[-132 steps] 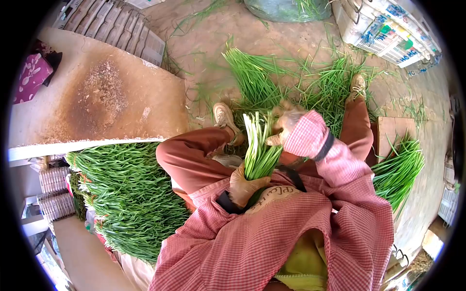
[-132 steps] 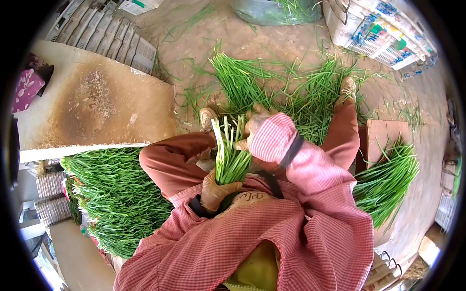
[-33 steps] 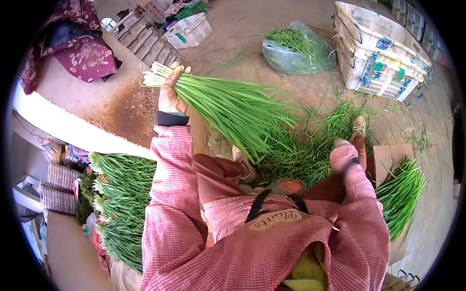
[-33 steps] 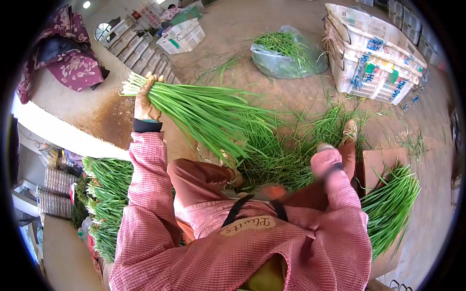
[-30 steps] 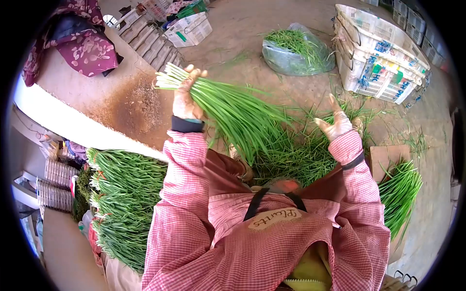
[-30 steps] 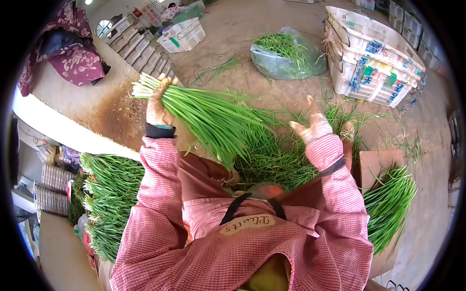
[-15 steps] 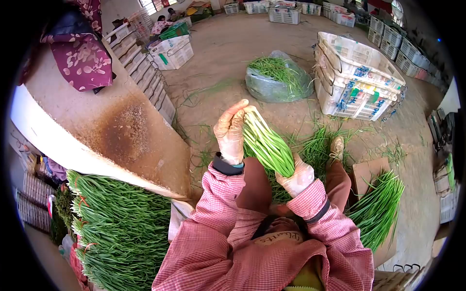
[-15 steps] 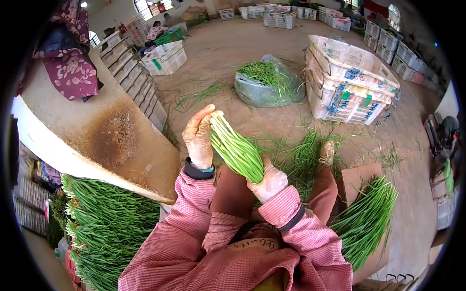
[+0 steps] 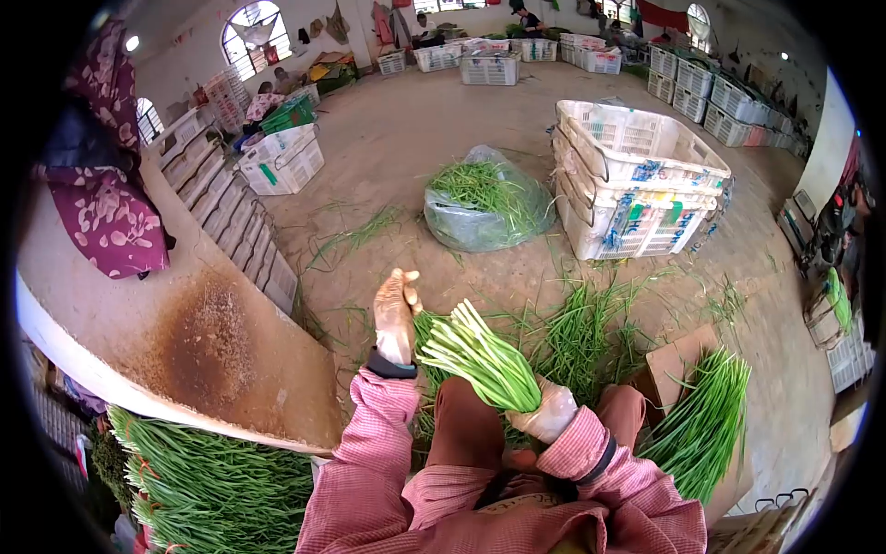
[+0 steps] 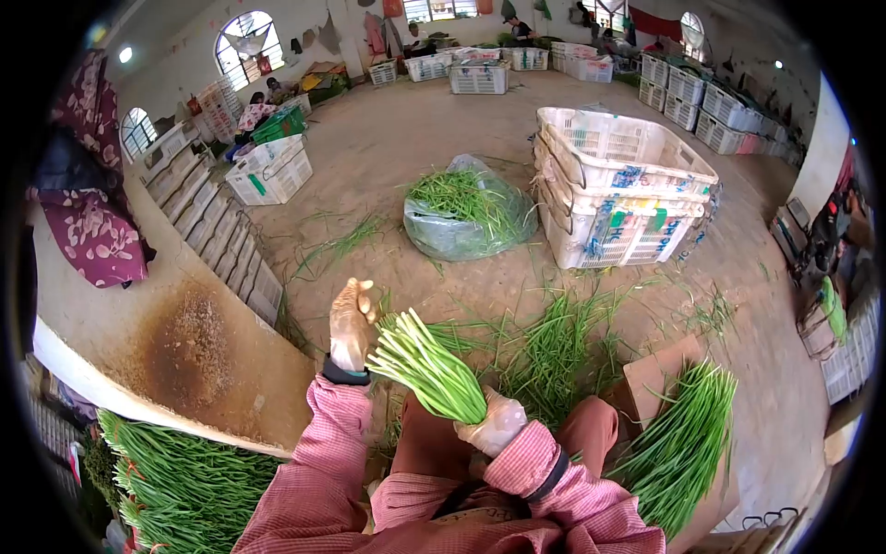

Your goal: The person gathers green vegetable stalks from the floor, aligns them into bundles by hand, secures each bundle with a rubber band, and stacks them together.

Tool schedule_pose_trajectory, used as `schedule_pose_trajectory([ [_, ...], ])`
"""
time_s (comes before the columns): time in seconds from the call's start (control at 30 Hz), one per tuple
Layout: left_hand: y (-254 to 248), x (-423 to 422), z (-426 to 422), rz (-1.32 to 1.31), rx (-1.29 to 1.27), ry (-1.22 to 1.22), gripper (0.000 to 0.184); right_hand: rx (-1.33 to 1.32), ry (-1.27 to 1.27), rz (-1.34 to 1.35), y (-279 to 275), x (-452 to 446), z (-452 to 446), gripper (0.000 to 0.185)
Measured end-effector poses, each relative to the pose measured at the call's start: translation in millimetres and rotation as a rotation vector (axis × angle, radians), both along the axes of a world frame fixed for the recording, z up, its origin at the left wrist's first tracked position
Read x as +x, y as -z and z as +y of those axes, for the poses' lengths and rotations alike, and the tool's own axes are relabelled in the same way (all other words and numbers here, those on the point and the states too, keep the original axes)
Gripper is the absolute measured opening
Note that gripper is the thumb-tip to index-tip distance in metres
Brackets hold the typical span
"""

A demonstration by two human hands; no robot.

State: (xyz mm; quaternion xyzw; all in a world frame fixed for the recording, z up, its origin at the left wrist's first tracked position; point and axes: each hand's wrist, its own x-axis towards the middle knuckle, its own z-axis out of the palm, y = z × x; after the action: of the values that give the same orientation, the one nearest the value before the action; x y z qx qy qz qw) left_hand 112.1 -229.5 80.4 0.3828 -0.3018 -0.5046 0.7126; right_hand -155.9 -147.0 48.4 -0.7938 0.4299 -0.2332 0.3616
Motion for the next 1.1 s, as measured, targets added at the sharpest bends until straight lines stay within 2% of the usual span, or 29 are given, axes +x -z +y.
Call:
schedule_pose_trajectory([
  [0.03, -15, -7, 1, 0.048, -0.017, -0.011, 0.032, 0.087, 0.019, -0.143, 11, -9, -7, 0.047],
  [0.07, -27, -23, 4, 0.053, -0.069, 0.093, 0.042, 0.169, 0.044, -0.293, 18, -15, -14, 0.047],
  [0.1, -41, -47, 10, -0.074, -0.076, 0.203, 0.045, 0.338, 0.142, -0.475, -38, -20, -10, 0.048],
  [0.13, -42, -73, 16, -0.189, -0.072, 0.315, 0.050, 0.332, 0.236, -0.442, 4, -35, -24, 0.047],
  [0.17, -33, -95, 18, -0.355, -0.141, 0.389, 0.053, 0.320, 0.285, -0.384, -2, -45, -25, 0.046],
  [0.2, -27, -117, 16, -0.327, -0.010, 0.376, 0.040, 0.311, 0.332, -0.324, -14, -55, -28, 0.046],
  [0.3, -22, -139, -7, -0.281, 0.008, 0.354, 0.023, 0.474, 0.394, -0.665, -26, -76, -25, 0.044],
  [0.33, -20, -150, -12, -0.260, 0.038, 0.374, 0.022, 0.459, 0.444, -0.467, -36, -85, -20, 0.042],
  [0.43, -7, -149, -48, 0.059, 0.017, 0.234, 0.020, 0.446, 0.495, -0.463, -42, -104, -4, 0.038],
  [0.47, -3, -140, -58, 0.130, 0.033, 0.148, 0.019, 0.473, 0.519, -0.583, -48, -110, 3, 0.032],
  [0.5, -6, -145, -56, 0.061, -0.020, 0.190, 0.018, 0.496, 0.542, -0.705, -51, -118, 8, 0.028],
  [0.53, -19, -161, -45, 0.058, -0.017, 0.207, 0.018, 0.493, 0.558, -0.714, -50, -126, 12, 0.028],
  [0.6, -37, -200, -9, -0.389, -0.081, 0.315, 0.019, 0.624, 0.564, -0.717, -48, -143, 21, 0.024],
  [0.67, -39, -238, 17, -0.646, -0.326, 0.231, 0.040, 0.639, 0.587, -0.679, -50, -154, 25, 0.022],
  [0.73, -37, -257, 26, -0.800, -0.287, 0.346, 0.041, 0.526, 0.505, -0.711, -40, -163, 29, 0.026],
  [0.8, -12, -265, 2, -0.738, -0.102, 0.222, 0.020, 0.458, 0.443, -0.845, -20, -168, 39, 0.035],
  [0.83, -8, -271, -14, -0.571, -0.233, 0.124, 0.014, 0.629, 0.433, -0.548, -15, -181, 45, 0.040],
  [0.87, -2, -260, -34, -0.440, -0.092, 0.177, 0.012, 0.663, 0.457, -0.709, 6, -184, 55, 0.042],
  [0.93, 23, -253, -61, -0.461, 0.009, 0.188, 0.026, 0.523, 0.480, -0.804, -4, -206, 79, 0.043],
  [0.97, 18, -275, -52, -0.491, -0.019, 0.247, 0.035, 0.598, 0.409, -0.958, -17, -230, 86, 0.045],
  [1.0, 11, -300, -34, -0.525, -0.039, 0.292, 0.046, 0.623, 0.607, -0.919, -21, -253, 94, 0.046],
  [1.03, 7, -325, -18, -0.564, -0.039, 0.374, 0.059, 0.573, 0.774, -0.896, -36, -276, 100, 0.037],
  [1.07, 22, -346, -14, -0.476, -0.188, 0.479, 0.057, 0.574, 0.896, -0.991, -35, -302, 103, 0.033],
  [1.1, 14, -377, 2, -0.379, -0.146, 0.527, 0.059, 0.493, 1.076, -0.947, -41, -325, 103, 0.031],
])
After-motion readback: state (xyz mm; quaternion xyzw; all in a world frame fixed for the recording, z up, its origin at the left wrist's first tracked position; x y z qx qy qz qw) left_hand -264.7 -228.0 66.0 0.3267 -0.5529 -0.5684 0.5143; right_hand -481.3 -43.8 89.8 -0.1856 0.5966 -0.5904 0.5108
